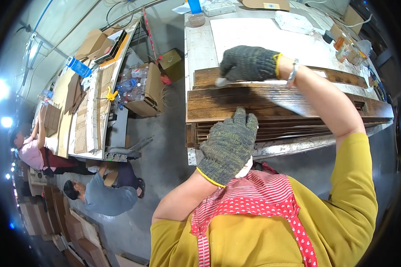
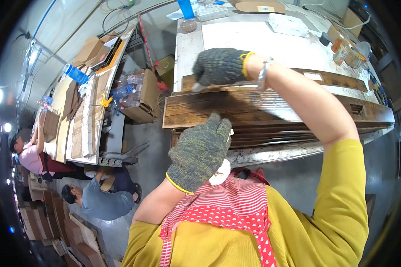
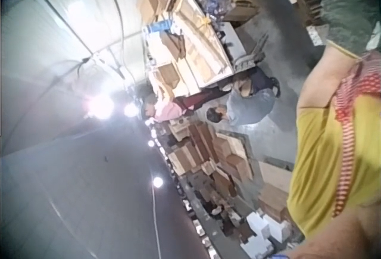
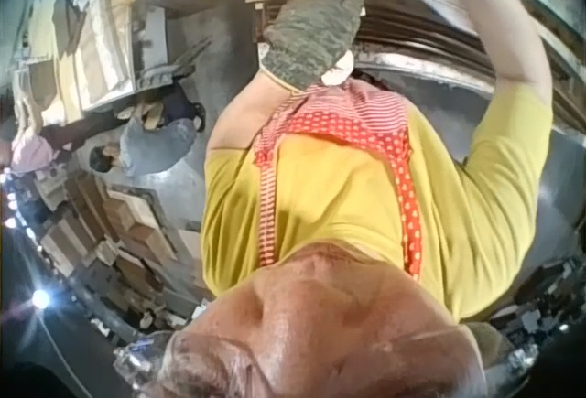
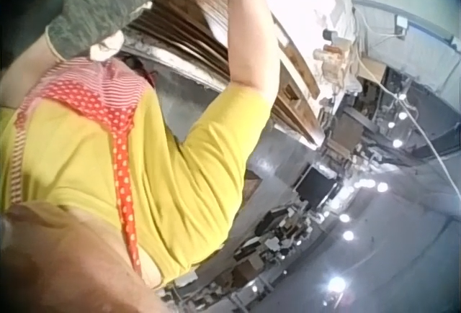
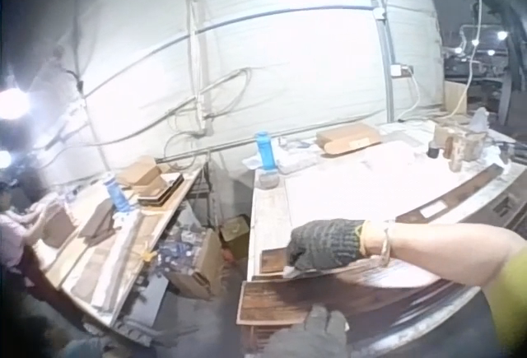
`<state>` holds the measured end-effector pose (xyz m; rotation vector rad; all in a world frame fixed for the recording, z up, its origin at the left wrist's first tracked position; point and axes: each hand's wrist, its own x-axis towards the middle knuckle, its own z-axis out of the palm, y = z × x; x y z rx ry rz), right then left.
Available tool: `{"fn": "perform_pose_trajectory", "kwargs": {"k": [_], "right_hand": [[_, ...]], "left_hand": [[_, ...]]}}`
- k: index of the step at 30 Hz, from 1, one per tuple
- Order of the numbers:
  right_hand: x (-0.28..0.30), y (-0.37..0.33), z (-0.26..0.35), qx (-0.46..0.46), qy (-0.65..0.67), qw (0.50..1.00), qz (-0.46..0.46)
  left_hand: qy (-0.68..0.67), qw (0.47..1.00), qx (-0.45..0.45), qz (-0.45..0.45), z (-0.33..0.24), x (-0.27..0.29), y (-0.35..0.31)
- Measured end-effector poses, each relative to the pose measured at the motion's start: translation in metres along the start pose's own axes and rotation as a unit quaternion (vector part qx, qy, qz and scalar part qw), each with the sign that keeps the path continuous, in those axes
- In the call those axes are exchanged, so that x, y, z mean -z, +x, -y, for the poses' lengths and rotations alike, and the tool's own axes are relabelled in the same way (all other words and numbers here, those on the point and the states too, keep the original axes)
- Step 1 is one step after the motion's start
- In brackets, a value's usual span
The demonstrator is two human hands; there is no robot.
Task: The person polishes several long wooden boards by hand using a cloth and small blocks. The person wipes the top and sides of each board in a stack and handles them one by one.
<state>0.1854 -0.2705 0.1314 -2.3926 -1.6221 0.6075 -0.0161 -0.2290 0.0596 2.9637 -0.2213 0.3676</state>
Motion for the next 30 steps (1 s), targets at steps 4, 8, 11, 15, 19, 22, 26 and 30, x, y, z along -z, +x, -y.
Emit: {"fn": "perform_pose_trajectory", "kwargs": {"k": [4, 8, 11, 15, 19, 22, 26, 30], "right_hand": [[-0.022, 0.012, -0.010, 0.075, 0.040, 0.992, -0.092], [-0.018, -0.017, -0.033, 0.062, 0.026, 0.996, -0.054], [-0.015, -0.048, -0.072, 0.039, 0.032, 0.998, -0.048], [0.002, -0.091, -0.111, 0.085, -0.009, 0.995, -0.059], [0.008, -0.102, -0.128, 0.108, -0.015, 0.993, -0.055], [-0.007, -0.078, -0.128, 0.169, -0.001, 0.981, -0.091], [-0.008, -0.085, -0.129, 0.187, -0.001, 0.980, -0.073], [-0.001, -0.134, -0.153, 0.150, -0.038, 0.985, -0.075]], "left_hand": [[0.013, 1.000, -0.013, -0.008, -0.004, 0.000, 0.004], [0.028, 0.999, -0.024, -0.032, 0.001, -0.006, -0.001], [0.050, 0.998, 0.017, -0.022, -0.008, -0.005, 0.001], [-0.001, 0.995, 0.096, -0.022, -0.018, 0.004, 0.009], [0.032, 0.988, 0.149, -0.029, -0.035, 0.010, 0.015], [0.008, 0.971, 0.239, 0.023, -0.048, 0.016, 0.029], [0.018, 0.971, 0.237, 0.020, -0.049, 0.013, 0.032], [0.023, 0.961, 0.271, 0.056, -0.053, 0.014, 0.031]]}}
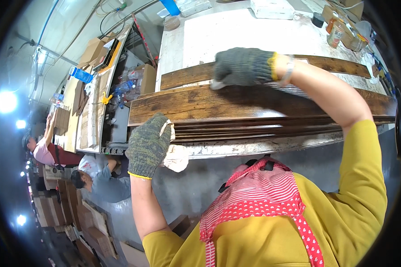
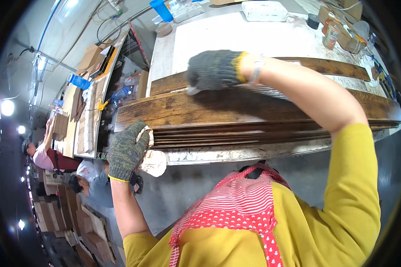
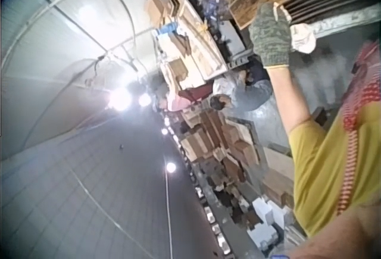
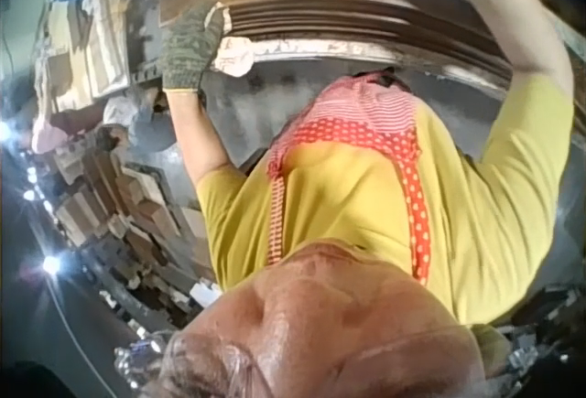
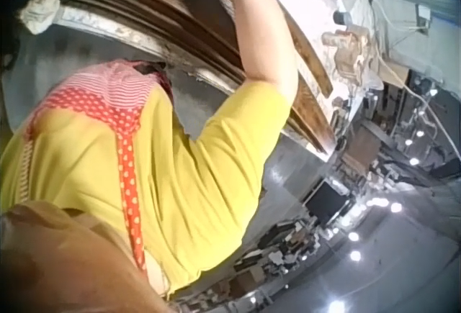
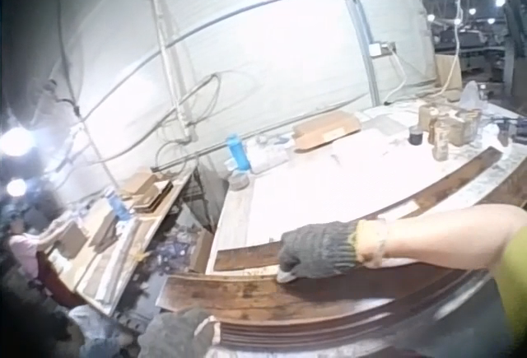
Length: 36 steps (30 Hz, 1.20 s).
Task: The person polishes several long wooden boards by hand using a cloth and small blocks. The person wipes the top and sides of each board in a stack and handles them one by one.
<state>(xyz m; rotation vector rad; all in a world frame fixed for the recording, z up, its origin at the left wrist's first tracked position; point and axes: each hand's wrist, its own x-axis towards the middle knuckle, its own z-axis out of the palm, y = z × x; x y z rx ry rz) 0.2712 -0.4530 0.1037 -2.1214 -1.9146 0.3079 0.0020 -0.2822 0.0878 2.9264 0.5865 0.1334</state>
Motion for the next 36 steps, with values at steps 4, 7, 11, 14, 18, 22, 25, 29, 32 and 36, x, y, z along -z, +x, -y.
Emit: {"fn": "perform_pose_trajectory", "kwargs": {"k": [4, 7, 11, 14, 18, 22, 25, 29, 32, 36], "right_hand": [[0.021, -0.069, -0.014, -0.103, -0.010, 0.994, 0.029], [0.023, -0.084, -0.022, -0.109, -0.039, 0.993, 0.014], [-0.003, -0.049, -0.011, -0.022, 0.071, 0.991, -0.115], [-0.014, -0.056, -0.016, -0.035, 0.002, 0.996, -0.077], [0.027, -0.096, -0.020, -0.139, 0.013, 0.989, 0.043], [0.033, -0.107, -0.069, -0.077, 0.169, 0.981, -0.049], [0.031, -0.067, -0.073, -0.026, 0.135, 0.989, -0.058], [0.008, 0.032, -0.057, 0.093, 0.120, 0.988, 0.018], [0.010, 0.090, -0.026, 0.142, 0.082, 0.983, 0.081], [-0.021, 0.161, -0.007, 0.269, 0.039, 0.962, 0.030]], "left_hand": [[-0.008, 0.998, -0.033, -0.045, 0.009, -0.004, -0.006], [-0.005, 0.996, -0.058, -0.066, 0.009, -0.003, -0.006], [0.017, 0.999, -0.037, -0.025, -0.006, 0.004, 0.005], [-0.006, 0.999, -0.029, 0.013, -0.006, 0.008, 0.010], [-0.033, 0.998, -0.041, 0.030, 0.003, 0.018, 0.003], [-0.065, 0.995, 0.001, 0.074, 0.006, 0.025, 0.013], [-0.076, 0.994, 0.044, 0.065, -0.004, 0.026, 0.010], [-0.026, 0.999, 0.033, 0.014, -0.008, 0.012, -0.004], [-0.031, 0.999, 0.032, -0.014, -0.014, 0.002, 0.000], [0.021, 0.999, 0.043, -0.009, -0.022, 0.002, 0.001]]}}
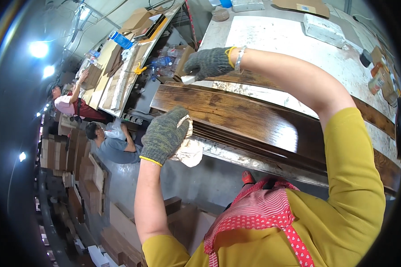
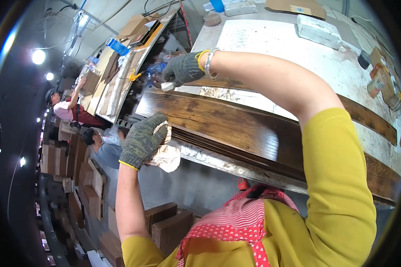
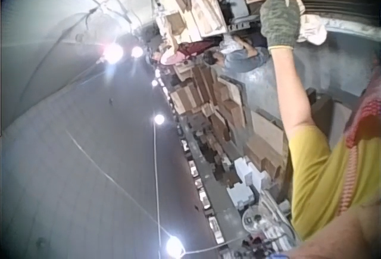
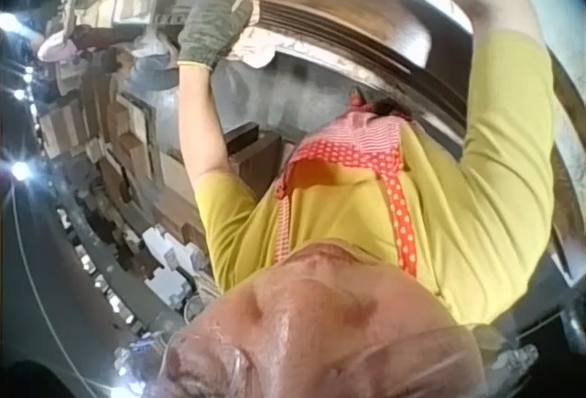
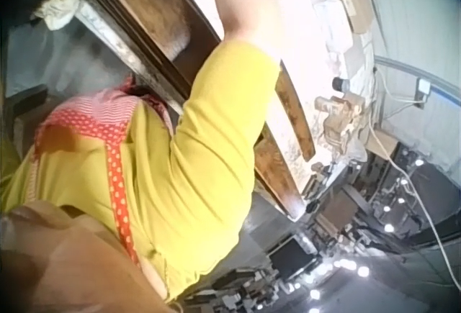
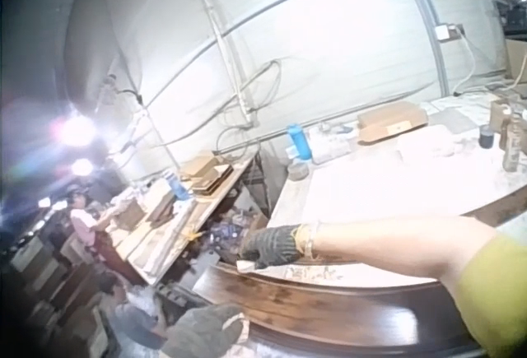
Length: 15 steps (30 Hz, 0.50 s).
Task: The person polishes several long wooden boards by hand using a cloth and small blocks. The person wipes the top and sides of each board in a stack and handles them one by one.
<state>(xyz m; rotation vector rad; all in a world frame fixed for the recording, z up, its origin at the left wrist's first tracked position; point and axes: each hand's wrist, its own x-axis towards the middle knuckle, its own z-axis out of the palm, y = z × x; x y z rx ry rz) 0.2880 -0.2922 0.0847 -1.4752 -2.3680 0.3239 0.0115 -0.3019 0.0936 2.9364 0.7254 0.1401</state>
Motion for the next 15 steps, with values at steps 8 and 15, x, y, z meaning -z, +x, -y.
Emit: {"fn": "perform_pose_trajectory", "kwargs": {"k": [8, 15], "right_hand": [[-0.012, 0.011, -0.007, -0.023, 0.105, 0.993, 0.047], [0.014, -0.112, -0.012, 0.005, 0.165, 0.980, 0.110]], "left_hand": [[-0.003, 1.000, 0.003, -0.012, 0.002, -0.004, 0.002], [0.027, 1.000, -0.002, 0.007, 0.014, -0.010, -0.003]]}}
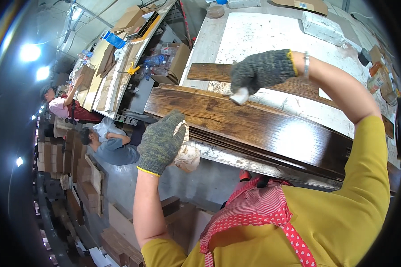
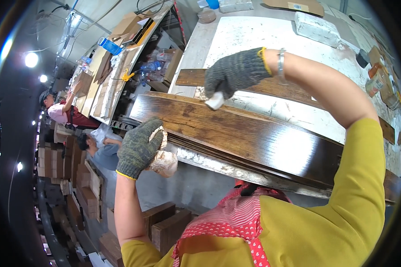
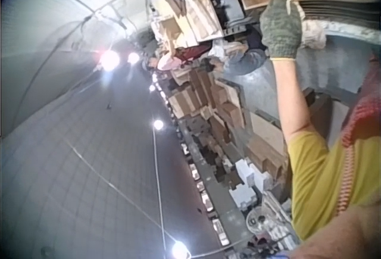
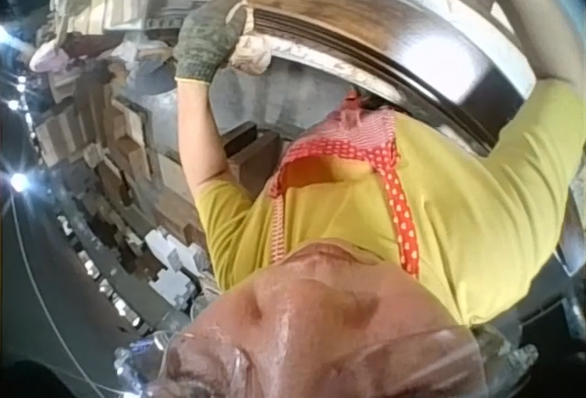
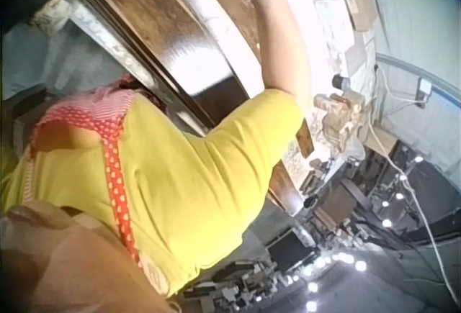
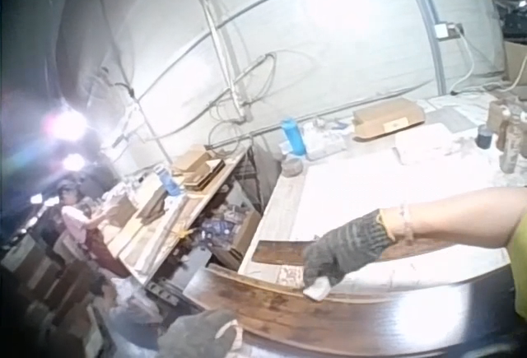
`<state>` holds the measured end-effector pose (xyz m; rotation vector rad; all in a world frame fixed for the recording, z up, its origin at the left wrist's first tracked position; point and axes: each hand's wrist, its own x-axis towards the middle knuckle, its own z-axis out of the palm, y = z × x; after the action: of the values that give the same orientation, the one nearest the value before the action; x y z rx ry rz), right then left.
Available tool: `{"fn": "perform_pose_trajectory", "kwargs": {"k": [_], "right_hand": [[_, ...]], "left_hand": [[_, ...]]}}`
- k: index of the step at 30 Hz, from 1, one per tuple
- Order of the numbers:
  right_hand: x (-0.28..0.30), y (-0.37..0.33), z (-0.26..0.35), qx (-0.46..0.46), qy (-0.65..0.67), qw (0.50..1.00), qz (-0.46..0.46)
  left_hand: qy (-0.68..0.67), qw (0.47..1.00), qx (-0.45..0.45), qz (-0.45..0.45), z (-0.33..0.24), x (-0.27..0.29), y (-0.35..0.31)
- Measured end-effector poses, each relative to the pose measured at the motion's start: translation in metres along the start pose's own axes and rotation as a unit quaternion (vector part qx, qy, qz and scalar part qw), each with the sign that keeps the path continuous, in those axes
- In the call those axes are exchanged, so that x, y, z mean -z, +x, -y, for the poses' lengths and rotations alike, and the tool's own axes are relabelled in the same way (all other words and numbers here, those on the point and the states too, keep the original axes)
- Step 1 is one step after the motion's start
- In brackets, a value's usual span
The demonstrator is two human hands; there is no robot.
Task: The person polishes several long wooden boards by hand using a cloth and small blocks. The person wipes the top and sides of each board in a stack and handles them one by one.
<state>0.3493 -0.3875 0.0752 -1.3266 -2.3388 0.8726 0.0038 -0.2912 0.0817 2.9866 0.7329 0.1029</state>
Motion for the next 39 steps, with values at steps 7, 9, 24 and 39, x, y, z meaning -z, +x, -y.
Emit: {"fn": "perform_pose_trajectory", "kwargs": {"k": [7, 9, 24, 39], "right_hand": [[-0.002, 0.051, 0.000, -0.018, 0.013, 0.994, -0.108], [-0.008, 0.067, -0.016, 0.052, -0.008, 0.990, -0.127], [-0.008, -0.054, 0.021, -0.098, 0.035, 0.992, -0.069], [-0.030, -0.194, 0.041, -0.105, 0.072, 0.990, -0.054]], "left_hand": [[-0.021, 0.998, 0.057, 0.019, -0.025, 0.014, 0.011], [-0.014, 0.999, 0.047, 0.016, -0.031, 0.013, 0.016], [-0.022, 0.995, 0.075, 0.064, -0.036, 0.033, 0.025], [-0.009, 0.981, 0.057, 0.184, -0.062, 0.018, 0.075]]}}
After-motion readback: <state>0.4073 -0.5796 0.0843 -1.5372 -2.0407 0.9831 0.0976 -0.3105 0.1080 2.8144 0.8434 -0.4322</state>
